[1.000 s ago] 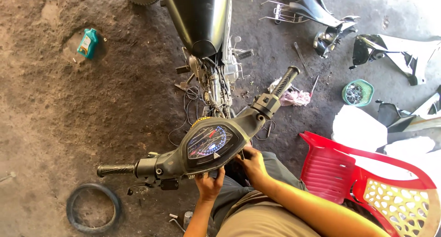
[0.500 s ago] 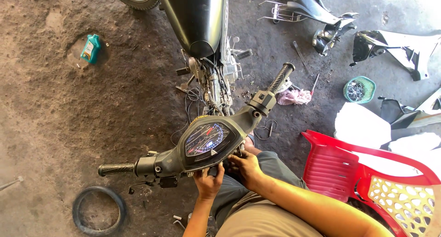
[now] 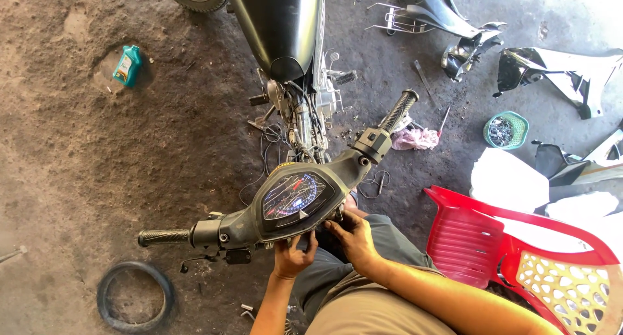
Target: The person works on the handlebar and instrument cluster of a motorcycle, manipulating wires and components with their hands. The camera shakes significantly at times, obscuring the view of the task.
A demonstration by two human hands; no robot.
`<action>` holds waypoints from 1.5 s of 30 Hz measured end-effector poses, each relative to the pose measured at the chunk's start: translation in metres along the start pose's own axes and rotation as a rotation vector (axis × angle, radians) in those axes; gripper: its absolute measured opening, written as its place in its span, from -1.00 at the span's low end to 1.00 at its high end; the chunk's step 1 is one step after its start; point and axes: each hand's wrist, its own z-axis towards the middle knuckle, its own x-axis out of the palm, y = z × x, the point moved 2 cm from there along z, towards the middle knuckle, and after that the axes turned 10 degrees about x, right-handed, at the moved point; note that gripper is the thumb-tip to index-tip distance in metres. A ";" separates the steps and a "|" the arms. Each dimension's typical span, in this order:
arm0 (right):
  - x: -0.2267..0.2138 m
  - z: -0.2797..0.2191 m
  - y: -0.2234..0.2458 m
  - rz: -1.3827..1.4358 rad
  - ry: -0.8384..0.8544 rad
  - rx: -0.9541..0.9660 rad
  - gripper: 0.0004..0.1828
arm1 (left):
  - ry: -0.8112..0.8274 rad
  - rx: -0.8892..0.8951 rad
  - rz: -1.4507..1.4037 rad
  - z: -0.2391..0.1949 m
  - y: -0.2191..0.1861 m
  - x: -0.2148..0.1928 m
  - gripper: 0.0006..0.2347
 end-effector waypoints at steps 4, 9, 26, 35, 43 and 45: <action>-0.002 0.000 -0.001 -0.136 -0.031 -0.098 -0.81 | -0.012 -0.198 -0.205 0.022 -0.008 -0.010 -0.74; -0.002 -0.007 0.011 -0.344 -0.066 -0.304 -0.83 | 0.044 -0.124 -0.112 0.008 -0.007 0.003 -0.81; 0.005 0.000 0.024 0.295 0.113 0.326 -0.83 | -0.022 -0.353 -0.146 0.024 -0.013 -0.003 -0.75; 0.004 0.014 0.030 0.360 0.136 0.413 -0.90 | -0.019 -0.429 -0.228 0.023 -0.014 -0.002 -0.79; 0.004 0.022 0.027 0.352 0.128 0.421 -0.88 | -0.026 -0.417 -0.150 0.024 -0.018 -0.002 -0.72; 0.006 0.019 0.031 0.344 0.120 0.409 -0.87 | -0.024 -0.440 -0.165 0.023 -0.018 -0.001 -0.73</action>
